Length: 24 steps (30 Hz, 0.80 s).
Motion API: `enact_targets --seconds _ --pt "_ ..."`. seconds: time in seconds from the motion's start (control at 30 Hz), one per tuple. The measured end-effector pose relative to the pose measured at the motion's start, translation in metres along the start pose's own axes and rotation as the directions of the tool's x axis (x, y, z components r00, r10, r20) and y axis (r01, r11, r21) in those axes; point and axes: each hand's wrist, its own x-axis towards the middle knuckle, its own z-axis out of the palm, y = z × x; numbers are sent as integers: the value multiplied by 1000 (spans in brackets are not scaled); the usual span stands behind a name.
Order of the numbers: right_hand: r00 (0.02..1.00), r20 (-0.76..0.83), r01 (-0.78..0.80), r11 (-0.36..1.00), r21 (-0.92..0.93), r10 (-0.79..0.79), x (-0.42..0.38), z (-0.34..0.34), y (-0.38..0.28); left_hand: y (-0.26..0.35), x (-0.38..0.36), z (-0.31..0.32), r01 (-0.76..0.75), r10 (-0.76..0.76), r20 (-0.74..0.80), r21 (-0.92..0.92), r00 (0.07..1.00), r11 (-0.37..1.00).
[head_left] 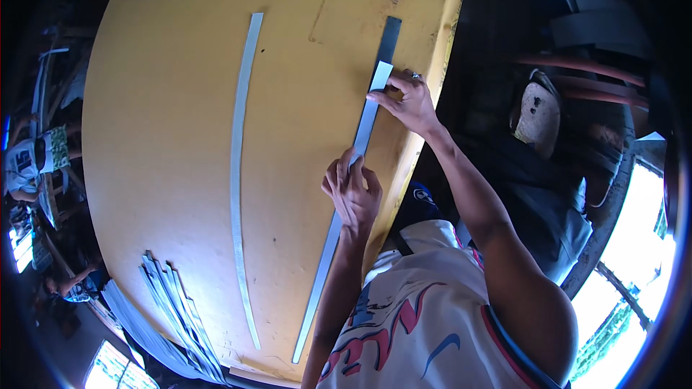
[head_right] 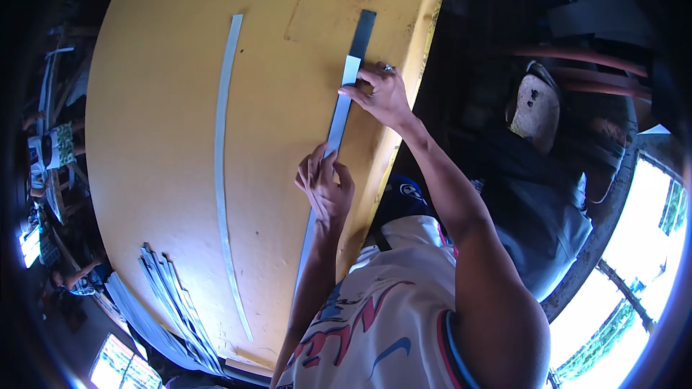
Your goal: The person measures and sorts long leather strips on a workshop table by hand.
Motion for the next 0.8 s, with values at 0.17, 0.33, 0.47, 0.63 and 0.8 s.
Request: enact_targets --seconds 0.17,0.33,0.47,0.63,0.8 --pt "1000 -22 6 1000 -19 -7 -1 2 3 -3 37 24 -140 143 15 -118 990 983" --pt "996 32 -88 993 85 85 4 -6 -3 -5 45 39 -265 264 53 12 963 964" --pt "982 -6 -186 973 137 188 25 -24 2 -6 45 40 -267 266 20 40 964 963" --pt "965 122 -241 968 69 232 37 -31 11 -8 43 41 -263 260 70 35 963 964" --pt "986 78 -151 988 13 150 36 -25 17 -5 44 38 -251 247 100 26 964 968"
